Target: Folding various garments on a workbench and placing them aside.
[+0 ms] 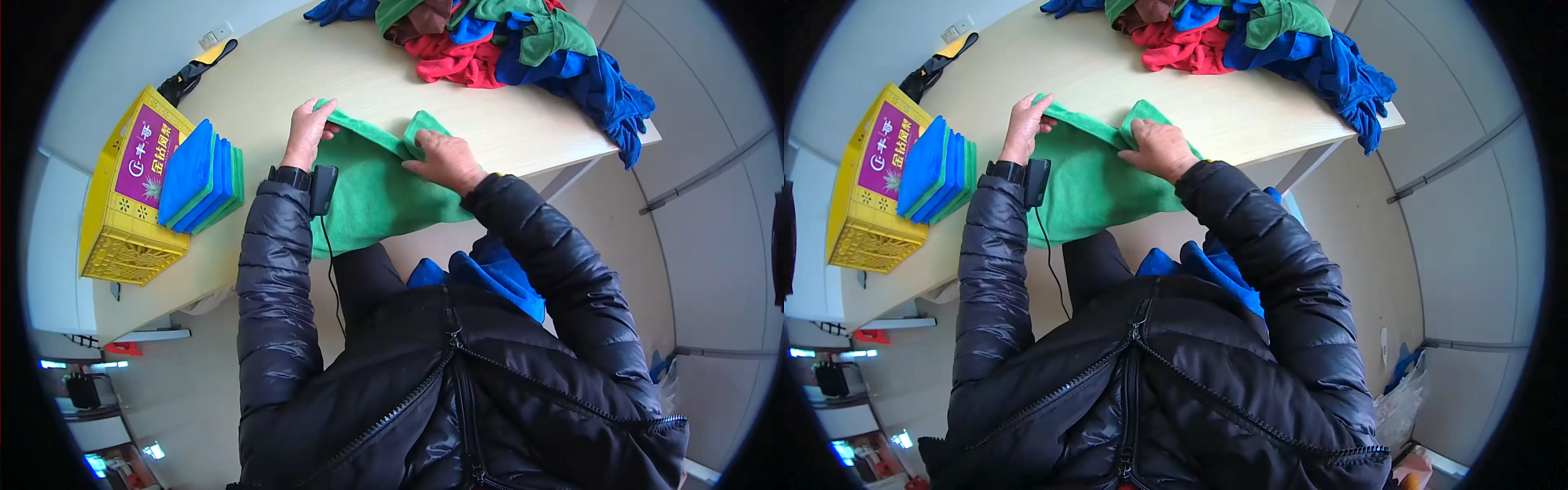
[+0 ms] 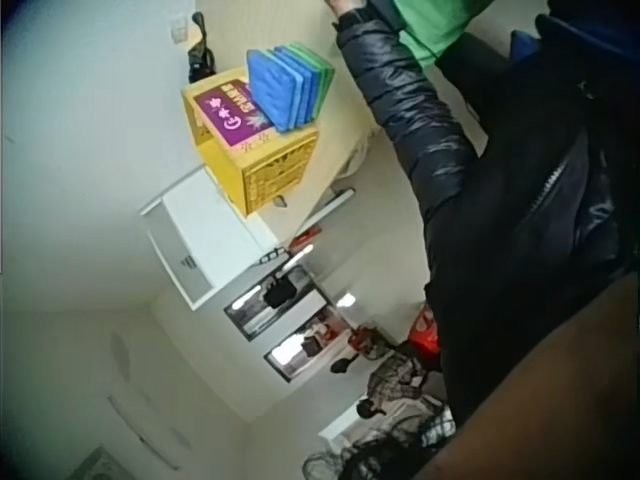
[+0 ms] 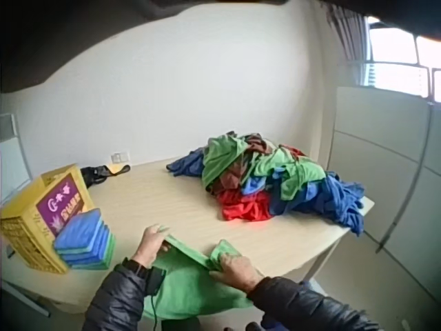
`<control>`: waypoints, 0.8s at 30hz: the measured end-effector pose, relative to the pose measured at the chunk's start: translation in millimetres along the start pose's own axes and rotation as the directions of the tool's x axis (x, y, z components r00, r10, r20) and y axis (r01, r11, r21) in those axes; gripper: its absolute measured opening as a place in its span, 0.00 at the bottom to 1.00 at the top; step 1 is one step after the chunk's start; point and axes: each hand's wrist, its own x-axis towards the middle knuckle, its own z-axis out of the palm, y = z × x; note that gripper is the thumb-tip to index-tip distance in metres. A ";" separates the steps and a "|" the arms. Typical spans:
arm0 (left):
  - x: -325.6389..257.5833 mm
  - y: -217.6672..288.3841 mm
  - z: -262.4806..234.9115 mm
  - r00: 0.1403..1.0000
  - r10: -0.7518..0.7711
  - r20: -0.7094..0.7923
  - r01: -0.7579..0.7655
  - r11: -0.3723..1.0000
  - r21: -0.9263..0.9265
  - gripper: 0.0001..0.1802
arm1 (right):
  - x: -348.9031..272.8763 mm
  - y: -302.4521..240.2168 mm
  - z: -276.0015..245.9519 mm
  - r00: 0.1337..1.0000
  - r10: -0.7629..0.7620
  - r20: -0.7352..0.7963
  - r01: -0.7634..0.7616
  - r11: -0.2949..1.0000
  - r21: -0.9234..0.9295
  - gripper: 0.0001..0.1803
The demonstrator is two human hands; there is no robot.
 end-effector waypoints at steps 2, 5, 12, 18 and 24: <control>-2.1 -0.4 -4.9 1.000 -0.020 0.010 0.020 0.999 -0.035 0.21 | 2.2 5.8 19.6 0.991 -0.084 -0.108 0.075 0.993 -0.090 0.17; -6.0 4.6 -8.6 0.999 -0.024 -0.045 0.022 0.998 -0.061 0.18 | 9.4 45.7 11.5 0.992 0.109 -0.057 -0.093 0.968 0.235 0.16; 46.0 71.4 -96.0 0.995 0.092 -0.033 -0.097 0.980 -0.172 0.15 | 30.6 147.8 -133.0 0.969 0.202 -0.141 -0.017 0.626 0.779 0.11; 67.1 160.1 -181.0 0.946 0.299 -0.129 -0.322 0.915 -0.242 0.12 | 59.8 149.7 -263.9 0.807 0.563 -0.180 -0.002 0.307 0.952 0.09; 24.8 148.7 -207.7 0.933 0.338 -0.127 -0.361 0.878 -0.314 0.10 | 33.2 151.1 -283.6 0.886 0.365 -0.286 0.186 0.286 0.940 0.10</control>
